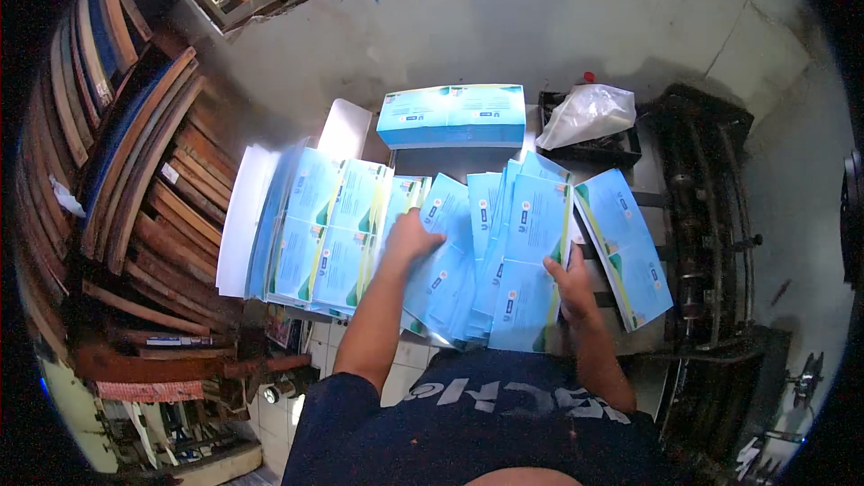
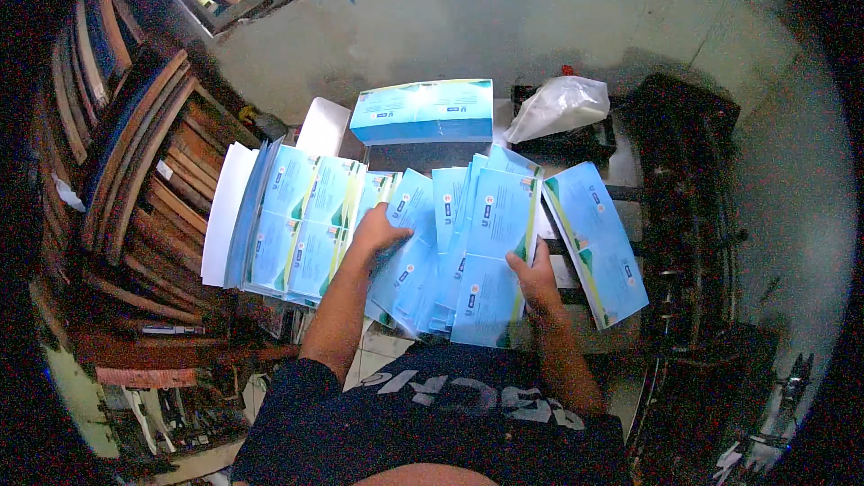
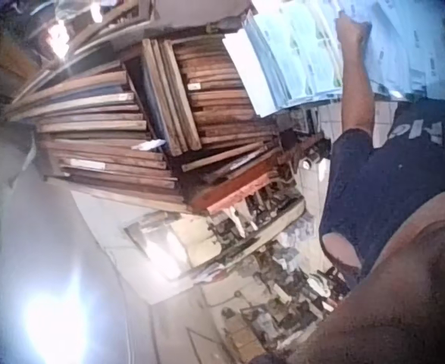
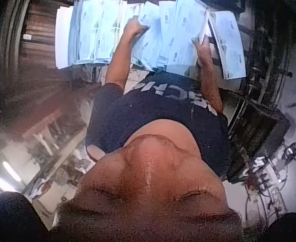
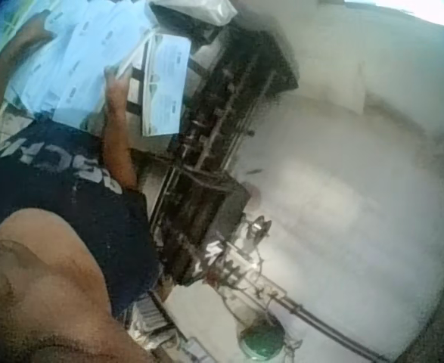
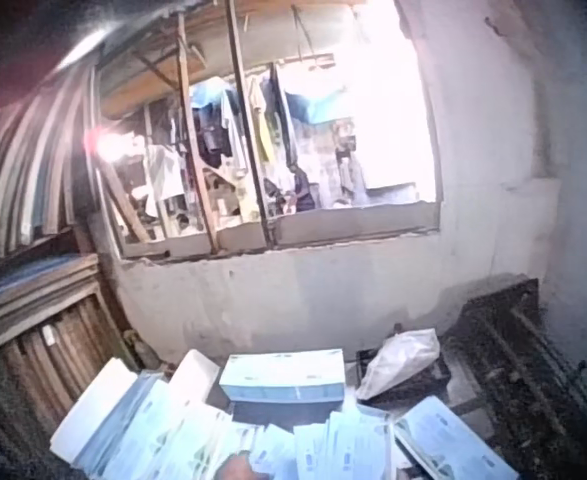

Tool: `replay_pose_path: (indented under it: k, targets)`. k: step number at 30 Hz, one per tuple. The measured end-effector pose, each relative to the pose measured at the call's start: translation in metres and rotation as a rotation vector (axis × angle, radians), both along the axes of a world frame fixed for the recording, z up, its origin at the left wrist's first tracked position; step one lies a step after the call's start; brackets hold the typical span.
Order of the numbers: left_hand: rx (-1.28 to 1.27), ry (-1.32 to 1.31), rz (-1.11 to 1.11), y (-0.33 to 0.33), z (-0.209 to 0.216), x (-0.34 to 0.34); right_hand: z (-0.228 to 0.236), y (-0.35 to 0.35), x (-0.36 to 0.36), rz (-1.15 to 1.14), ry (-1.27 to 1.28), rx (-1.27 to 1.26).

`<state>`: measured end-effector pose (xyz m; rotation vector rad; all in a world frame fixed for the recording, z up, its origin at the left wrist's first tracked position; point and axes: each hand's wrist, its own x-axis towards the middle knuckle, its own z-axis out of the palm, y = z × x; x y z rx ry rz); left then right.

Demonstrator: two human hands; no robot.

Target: The person sorts and stacks paper booklets on a metal table, fanning them out and handling them individually to organize them into groups.

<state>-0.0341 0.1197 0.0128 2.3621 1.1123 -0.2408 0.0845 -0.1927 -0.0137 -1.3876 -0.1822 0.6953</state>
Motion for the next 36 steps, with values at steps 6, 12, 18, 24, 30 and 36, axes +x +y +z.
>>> replay_pose_path:
  k: [6, 12, 18, 24, 30, 36]
  targets:
    - [0.071, 0.053, -0.007, 0.018, -0.018, 0.004, -0.004, 0.001, 0.002, 0.032, -0.032, -0.114]
    - [-0.143, 0.008, -0.095, 0.012, 0.011, 0.012, -0.011, -0.001, 0.002, 0.011, -0.007, 0.073]
    - [-0.179, -0.827, 0.131, 0.030, 0.099, -0.004, -0.003, 0.000, -0.002, 0.072, -0.022, 0.069]
    - [-0.465, -1.078, -0.049, -0.032, 0.230, 0.015, -0.002, -0.009, 0.006, 0.079, -0.065, 0.014]
    - [-0.268, -0.660, -0.214, -0.076, 0.091, 0.046, -0.007, -0.012, 0.017, 0.034, 0.290, 0.259]
    - [-0.266, -0.249, 0.067, -0.069, 0.009, -0.013, -0.005, 0.007, -0.002, 0.101, -0.094, -0.023]
